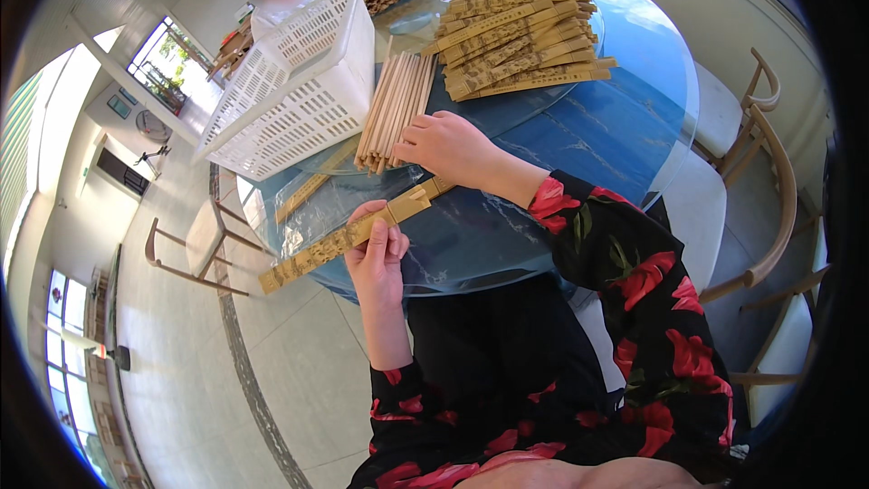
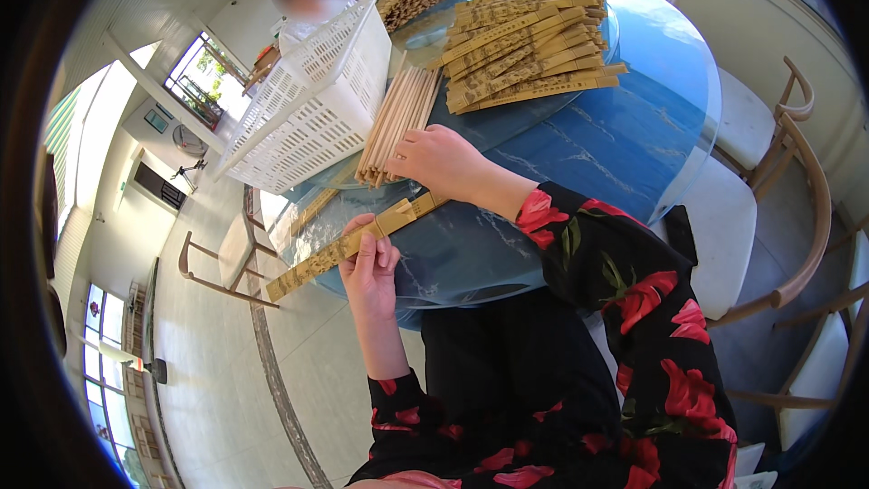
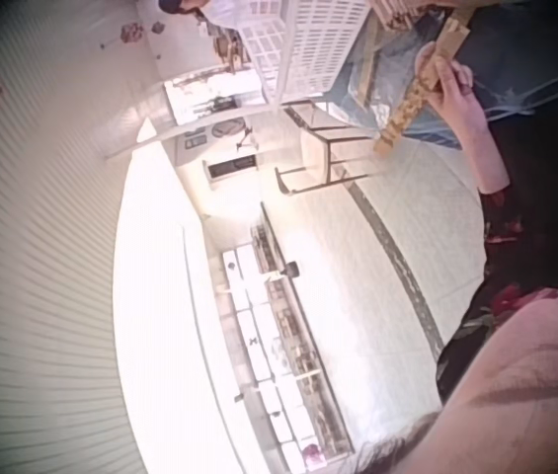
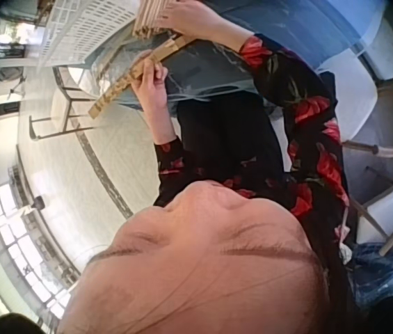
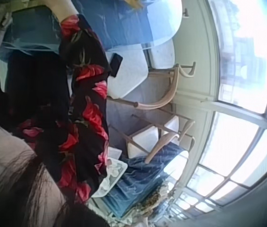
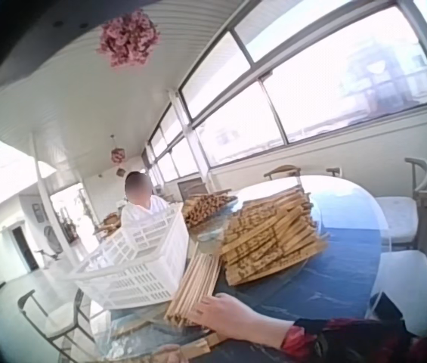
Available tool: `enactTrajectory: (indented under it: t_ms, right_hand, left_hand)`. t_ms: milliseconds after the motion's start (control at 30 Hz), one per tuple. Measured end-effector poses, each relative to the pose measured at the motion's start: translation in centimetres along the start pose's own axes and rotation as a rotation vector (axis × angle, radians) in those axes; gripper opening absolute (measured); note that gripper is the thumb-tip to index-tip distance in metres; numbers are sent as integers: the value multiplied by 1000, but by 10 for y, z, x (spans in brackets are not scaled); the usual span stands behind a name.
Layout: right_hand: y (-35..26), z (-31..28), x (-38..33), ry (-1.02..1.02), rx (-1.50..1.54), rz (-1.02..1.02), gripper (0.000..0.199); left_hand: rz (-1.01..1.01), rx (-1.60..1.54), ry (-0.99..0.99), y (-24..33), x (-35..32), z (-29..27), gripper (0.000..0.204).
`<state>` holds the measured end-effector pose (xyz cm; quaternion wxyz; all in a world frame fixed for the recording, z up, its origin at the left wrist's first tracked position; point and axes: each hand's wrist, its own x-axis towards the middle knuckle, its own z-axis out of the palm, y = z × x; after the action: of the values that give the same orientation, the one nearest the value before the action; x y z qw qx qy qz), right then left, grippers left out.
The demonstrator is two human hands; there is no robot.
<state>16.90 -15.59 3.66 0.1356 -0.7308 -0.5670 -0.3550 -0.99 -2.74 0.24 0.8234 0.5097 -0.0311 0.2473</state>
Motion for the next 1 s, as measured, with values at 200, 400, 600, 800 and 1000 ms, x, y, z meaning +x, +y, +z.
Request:
enactTrajectory:
  t_ms: [200,400,600,800,1000]
  right_hand:
    - [10,-31,3,177,-23,38,16]
    - [36,-60,-2,950,412,477,14]
    - [78,-70,-34,1288,1111,898,9]
    - [81,-60,-43,1185,1419,1021,13]
    - [75,-61,-39,1154,1485,1063,16]
  left_hand:
    - [11,-51,-13,-1,1,0,27]
    - [91,-68,90,-1,-1,-9,29]
    - [134,-162,167,-6,2,-4,26]
    - [176,-193,199,-6,2,-5,24]
    - [192,-199,207,-6,1,-4,25]
